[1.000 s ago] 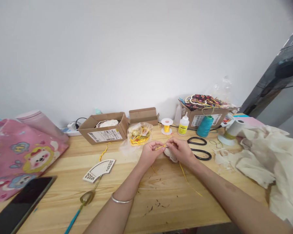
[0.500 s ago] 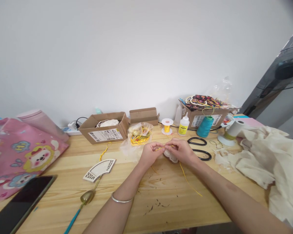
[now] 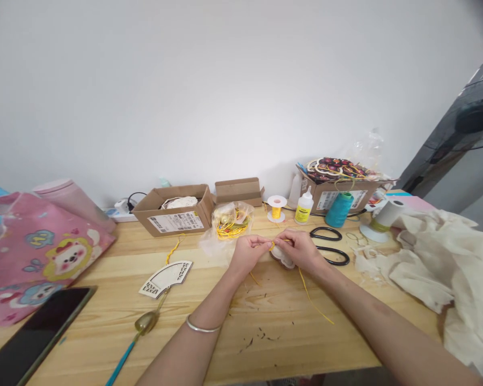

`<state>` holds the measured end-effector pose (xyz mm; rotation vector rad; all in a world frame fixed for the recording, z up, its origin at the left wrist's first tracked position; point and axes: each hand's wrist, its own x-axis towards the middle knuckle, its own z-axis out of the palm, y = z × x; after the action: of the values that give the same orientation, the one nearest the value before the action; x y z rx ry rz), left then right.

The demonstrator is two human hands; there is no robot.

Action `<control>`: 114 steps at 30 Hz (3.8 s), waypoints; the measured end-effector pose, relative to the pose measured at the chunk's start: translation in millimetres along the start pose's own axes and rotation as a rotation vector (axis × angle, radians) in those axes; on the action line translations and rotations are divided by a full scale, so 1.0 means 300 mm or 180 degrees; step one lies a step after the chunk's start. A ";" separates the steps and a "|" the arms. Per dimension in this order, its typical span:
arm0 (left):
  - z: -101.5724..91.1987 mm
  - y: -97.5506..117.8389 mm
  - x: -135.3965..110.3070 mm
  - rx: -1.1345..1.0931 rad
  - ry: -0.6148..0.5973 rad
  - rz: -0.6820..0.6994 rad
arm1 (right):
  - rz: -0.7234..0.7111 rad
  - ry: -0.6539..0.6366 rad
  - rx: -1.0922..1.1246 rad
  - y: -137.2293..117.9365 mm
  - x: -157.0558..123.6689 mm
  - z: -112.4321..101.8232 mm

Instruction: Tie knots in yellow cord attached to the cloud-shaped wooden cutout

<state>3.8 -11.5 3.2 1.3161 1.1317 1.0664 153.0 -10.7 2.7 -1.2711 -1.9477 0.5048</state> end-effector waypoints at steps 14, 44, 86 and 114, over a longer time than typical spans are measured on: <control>-0.009 -0.005 0.000 0.0110 0.0041 0.0072 | 0.0154 -0.0227 0.0240 -0.006 -0.001 -0.008; -0.007 -0.001 -0.004 0.0019 -0.0162 0.0104 | 0.0232 0.0029 0.0482 -0.006 0.001 -0.004; -0.007 0.002 0.000 0.0187 -0.0050 0.0199 | 0.0566 -0.0324 0.1145 0.001 0.002 0.001; -0.010 -0.006 0.001 -0.0009 -0.0094 0.0013 | 0.0912 -0.0187 0.1560 -0.013 0.005 -0.003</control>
<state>0.7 -10.9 1.5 1.3282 1.1057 1.0479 151.0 -11.0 6.3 -1.2184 -1.5546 1.0985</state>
